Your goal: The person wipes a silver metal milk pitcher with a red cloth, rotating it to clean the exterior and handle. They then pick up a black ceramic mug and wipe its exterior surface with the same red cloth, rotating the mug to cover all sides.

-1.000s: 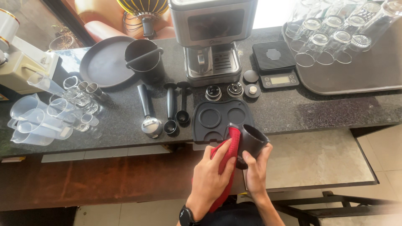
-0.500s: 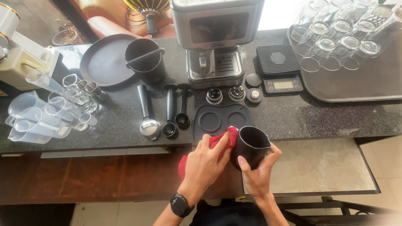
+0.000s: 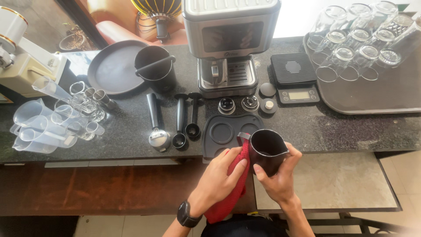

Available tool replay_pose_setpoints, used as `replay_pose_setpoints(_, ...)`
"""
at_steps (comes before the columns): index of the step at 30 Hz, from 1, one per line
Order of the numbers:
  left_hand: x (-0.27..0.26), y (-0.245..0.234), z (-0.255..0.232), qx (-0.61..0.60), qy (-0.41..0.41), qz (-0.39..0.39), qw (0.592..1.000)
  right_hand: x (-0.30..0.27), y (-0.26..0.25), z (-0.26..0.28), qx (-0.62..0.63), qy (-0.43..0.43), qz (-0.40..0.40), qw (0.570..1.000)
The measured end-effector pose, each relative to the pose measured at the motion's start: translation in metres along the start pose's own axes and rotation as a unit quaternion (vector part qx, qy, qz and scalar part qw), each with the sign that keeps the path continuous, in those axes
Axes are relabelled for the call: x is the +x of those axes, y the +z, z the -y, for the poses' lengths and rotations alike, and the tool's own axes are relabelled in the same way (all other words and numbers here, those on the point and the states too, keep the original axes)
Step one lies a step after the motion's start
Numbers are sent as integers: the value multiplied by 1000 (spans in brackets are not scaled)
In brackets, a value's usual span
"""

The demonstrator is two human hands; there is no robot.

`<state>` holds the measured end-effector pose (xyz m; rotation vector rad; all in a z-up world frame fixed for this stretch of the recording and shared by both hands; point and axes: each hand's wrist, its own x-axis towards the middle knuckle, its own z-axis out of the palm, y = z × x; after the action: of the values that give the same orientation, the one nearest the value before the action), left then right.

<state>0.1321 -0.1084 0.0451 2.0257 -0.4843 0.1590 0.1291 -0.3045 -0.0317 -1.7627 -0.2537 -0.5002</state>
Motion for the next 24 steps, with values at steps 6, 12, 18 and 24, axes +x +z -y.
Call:
replay_pose_setpoints(6,-1,17,2,104,-12,-81,991,-5,11,-3,23,29,-2,999)
replay_pose_setpoints(12,-3,13,13,238,61,-104,964,-8,14,0,11,29,11,999)
replay_pose_setpoints(18,2,3,13,281,29,-25,959,6,14,14,-41,-47,44,997)
replay_pose_setpoints(24,2,-21,-7,91,-67,37,993,15,9,18,-48,-51,57,996)
